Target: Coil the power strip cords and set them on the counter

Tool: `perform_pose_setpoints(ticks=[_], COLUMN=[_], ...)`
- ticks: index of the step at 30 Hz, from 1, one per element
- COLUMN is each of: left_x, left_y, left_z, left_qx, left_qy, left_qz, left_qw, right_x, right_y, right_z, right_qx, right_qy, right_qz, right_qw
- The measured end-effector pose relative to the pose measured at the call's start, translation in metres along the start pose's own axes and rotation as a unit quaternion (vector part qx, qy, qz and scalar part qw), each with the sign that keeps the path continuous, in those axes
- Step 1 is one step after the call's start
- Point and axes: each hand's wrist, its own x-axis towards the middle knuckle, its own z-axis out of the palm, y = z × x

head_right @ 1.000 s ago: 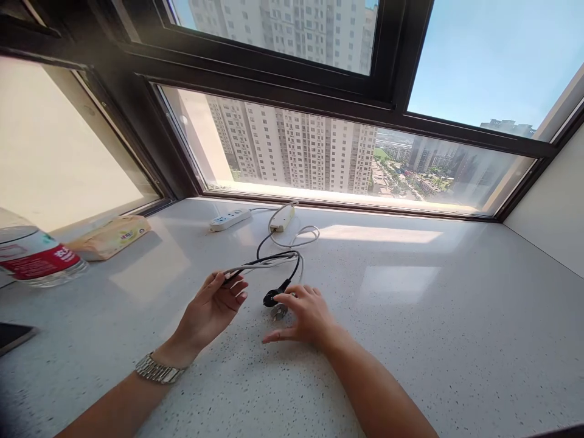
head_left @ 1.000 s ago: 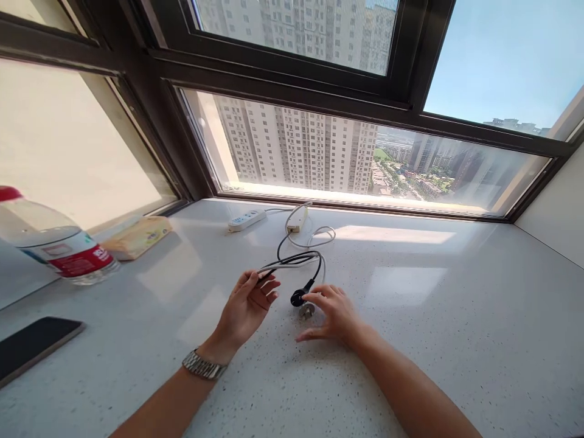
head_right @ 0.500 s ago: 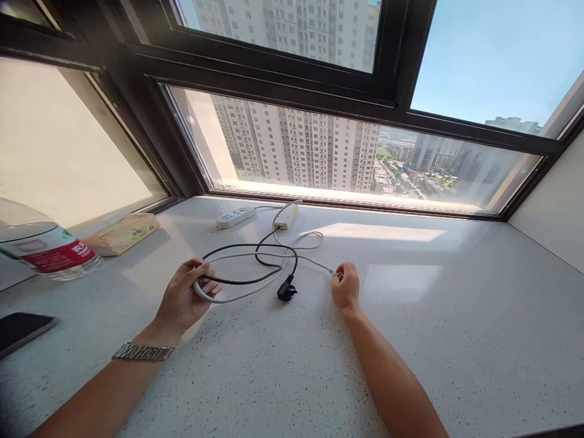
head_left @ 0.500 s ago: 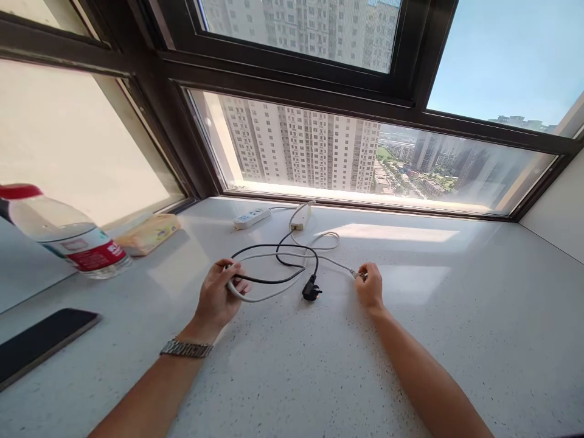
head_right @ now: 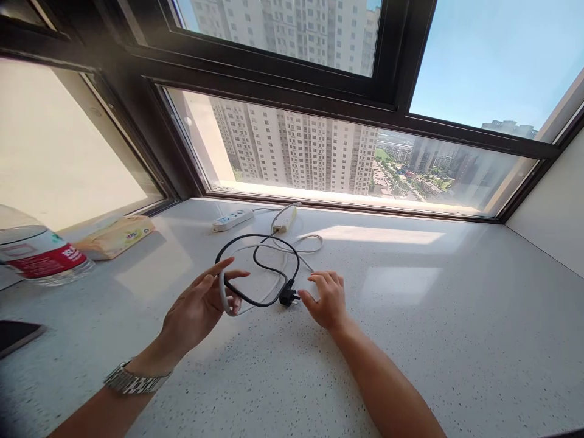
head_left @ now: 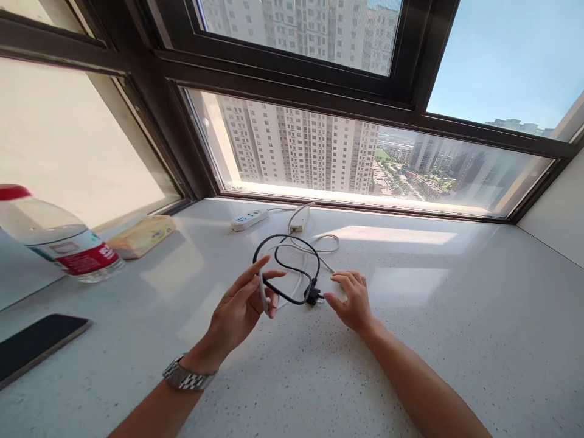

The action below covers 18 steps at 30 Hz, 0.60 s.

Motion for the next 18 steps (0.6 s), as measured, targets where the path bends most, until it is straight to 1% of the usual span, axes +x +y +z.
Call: perform_pose_setpoints(ticks=[2,3,5,6,7,9,11,13,15,18], left_x=[-0.006,-0.009,-0.014,-0.015,-0.017,-0.017,-0.016,-0.012,-0.009,-0.005], left_y=[-0.007,-0.01,-0.015,-0.017,-0.017,-0.015,-0.011,-0.008,-0.005,-0.005], left_z=[0.007,0.011,0.019,0.022,0.025,0.029,0.03,0.028,0.025,0.02], left_qx=[-0.025,-0.023,-0.002,0.011,0.023,0.042,0.057,0.066,0.065,0.048], left_qy=[-0.018,-0.027,-0.04,-0.043,-0.044,-0.037,-0.016,0.013,0.031,0.029], left_qz=[-0.023,-0.031,-0.036,-0.035,-0.034,-0.032,-0.031,-0.029,-0.035,-0.058], left_qw=[0.999,0.999,0.999,0.998,0.998,0.998,0.998,0.997,0.997,0.997], right_x=[-0.003,-0.005,-0.008,-0.009,-0.01,-0.009,-0.007,-0.004,-0.002,-0.001], right_y=[-0.014,-0.021,-0.034,-0.038,-0.041,-0.041,-0.036,-0.028,-0.021,-0.019], right_z=[0.001,0.002,0.005,0.007,0.008,0.009,0.007,0.004,0.002,0.002], right_qx=[0.034,0.058,0.111,0.133,0.148,0.163,0.165,0.164,0.16,0.137], right_qy=[-0.025,-0.047,-0.095,-0.106,-0.103,-0.064,-0.019,0.011,0.022,-0.004], right_qz=[-0.033,-0.048,-0.075,-0.081,-0.079,-0.057,-0.022,0.004,0.008,-0.024], right_qw=[0.999,0.996,0.986,0.982,0.98,0.983,0.986,0.986,0.987,0.99])
